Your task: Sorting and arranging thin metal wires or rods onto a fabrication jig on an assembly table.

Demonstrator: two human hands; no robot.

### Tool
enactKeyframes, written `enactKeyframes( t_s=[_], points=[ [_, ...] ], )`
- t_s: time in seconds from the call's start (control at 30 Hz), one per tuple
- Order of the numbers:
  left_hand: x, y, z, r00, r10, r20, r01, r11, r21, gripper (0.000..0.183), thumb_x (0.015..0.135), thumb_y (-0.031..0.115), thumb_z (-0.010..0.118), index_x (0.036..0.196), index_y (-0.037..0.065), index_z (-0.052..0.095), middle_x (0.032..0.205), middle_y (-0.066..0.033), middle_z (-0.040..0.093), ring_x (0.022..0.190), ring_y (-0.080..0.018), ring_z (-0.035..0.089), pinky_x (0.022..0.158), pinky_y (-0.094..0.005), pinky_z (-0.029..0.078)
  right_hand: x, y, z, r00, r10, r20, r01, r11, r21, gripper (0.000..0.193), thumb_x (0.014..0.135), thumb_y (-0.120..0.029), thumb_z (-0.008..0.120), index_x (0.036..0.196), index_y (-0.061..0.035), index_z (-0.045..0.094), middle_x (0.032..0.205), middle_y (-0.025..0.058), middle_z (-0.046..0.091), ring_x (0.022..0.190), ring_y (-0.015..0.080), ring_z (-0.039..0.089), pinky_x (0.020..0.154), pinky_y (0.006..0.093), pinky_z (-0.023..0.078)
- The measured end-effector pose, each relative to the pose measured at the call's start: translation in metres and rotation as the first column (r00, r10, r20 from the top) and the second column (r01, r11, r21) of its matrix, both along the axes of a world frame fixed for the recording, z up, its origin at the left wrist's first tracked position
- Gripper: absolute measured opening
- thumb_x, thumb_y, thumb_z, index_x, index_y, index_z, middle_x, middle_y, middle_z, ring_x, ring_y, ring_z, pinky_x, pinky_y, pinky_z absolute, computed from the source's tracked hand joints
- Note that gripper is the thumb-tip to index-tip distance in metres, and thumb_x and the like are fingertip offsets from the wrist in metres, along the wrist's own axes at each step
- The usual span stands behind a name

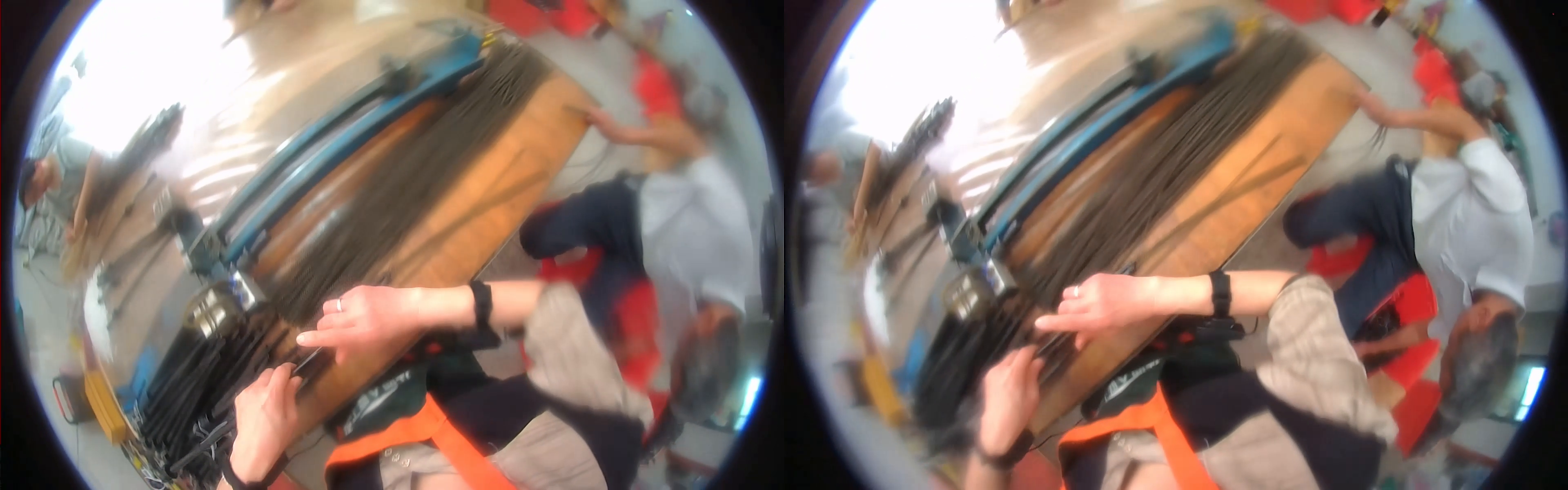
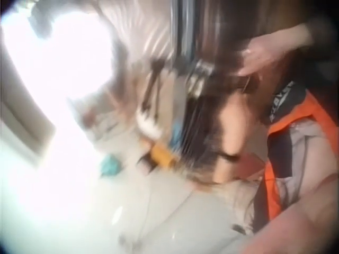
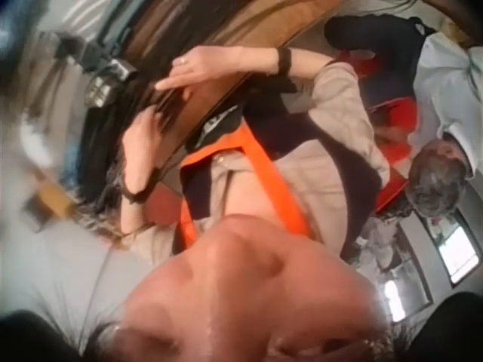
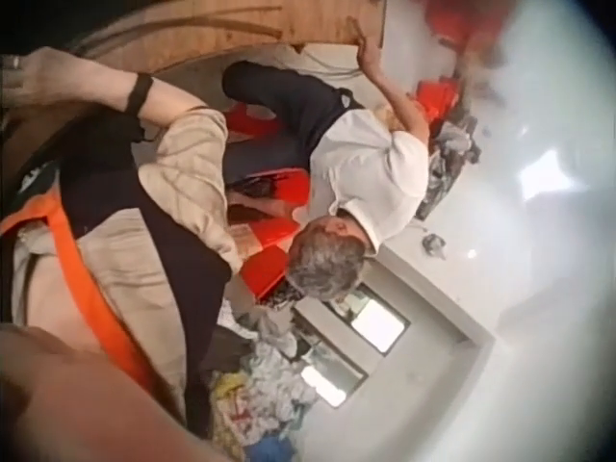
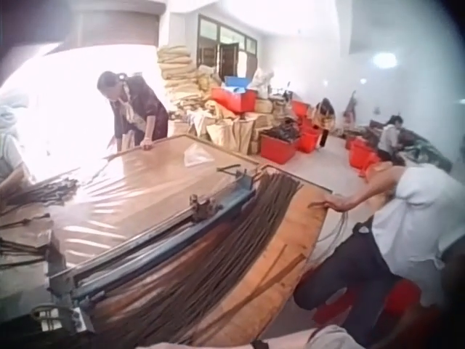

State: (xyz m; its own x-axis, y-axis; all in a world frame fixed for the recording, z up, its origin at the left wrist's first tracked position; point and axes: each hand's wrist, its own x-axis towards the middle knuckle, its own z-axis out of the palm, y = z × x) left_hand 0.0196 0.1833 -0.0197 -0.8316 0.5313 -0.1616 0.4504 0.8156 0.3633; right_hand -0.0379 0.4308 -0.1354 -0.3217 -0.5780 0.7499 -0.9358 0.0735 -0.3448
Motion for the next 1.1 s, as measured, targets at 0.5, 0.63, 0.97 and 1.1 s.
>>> enactKeyframes(
  t_s=[0.5, 0.63, 0.97, 1.1],
  points=[
    [-0.151, 0.065, 0.021, 0.863, -0.260, -0.434, 0.235, 0.966, -0.112, 0.029, 0.084, 0.002, 0.061, 0.112, 0.004, 0.058, 0.078, -0.0143, 0.056, 0.074, -0.0345, 0.059, 0.064, -0.0443, 0.048, -0.131, 0.176, -0.014, 0.608, -0.793, 0.024, 0.792, 0.605, -0.078, 0.046, 0.080, -0.025, 0.079, 0.122, -0.0125, 0.064, 0.086, 0.0087, 0.070, 0.073, 0.0266, 0.068, 0.063, 0.0348, 0.056],
    [-0.157, 0.077, 0.022, 0.858, -0.282, -0.429, 0.277, 0.958, -0.075, 0.029, 0.084, 0.003, 0.061, 0.112, 0.004, 0.058, 0.077, -0.0142, 0.056, 0.072, -0.0347, 0.059, 0.063, -0.0444, 0.048, -0.137, 0.183, 0.014, 0.753, -0.633, -0.180, 0.645, 0.764, 0.011, 0.039, 0.085, -0.033, 0.072, 0.119, -0.0158, 0.063, 0.076, 0.0082, 0.066, 0.067, 0.0286, 0.066, 0.061, 0.0387, 0.055],
    [-0.157, 0.077, 0.018, 0.873, -0.253, -0.417, 0.246, 0.967, -0.072, 0.032, 0.083, 0.003, 0.061, 0.115, 0.006, 0.060, 0.077, -0.0149, 0.055, 0.073, -0.0346, 0.059, 0.064, -0.0443, 0.048, -0.135, 0.165, -0.008, 0.606, -0.794, -0.048, 0.796, 0.605, 0.025, 0.045, 0.083, -0.025, 0.072, 0.125, -0.0132, 0.060, 0.078, 0.0076, 0.064, 0.071, 0.0262, 0.063, 0.064, 0.0374, 0.054],
    [-0.151, 0.053, 0.015, 0.898, -0.247, -0.363, 0.255, 0.967, -0.028, 0.034, 0.082, 0.002, 0.061, 0.116, 0.006, 0.062, 0.076, -0.0148, 0.054, 0.072, -0.0347, 0.058, 0.063, -0.0443, 0.047, -0.094, 0.082, 0.025, 0.817, -0.566, 0.112, 0.577, 0.803, -0.151, 0.046, 0.084, -0.027, 0.073, 0.126, -0.0144, 0.063, 0.076, 0.0065, 0.063, 0.070, 0.0256, 0.061, 0.060, 0.0370, 0.052]
  ],
)
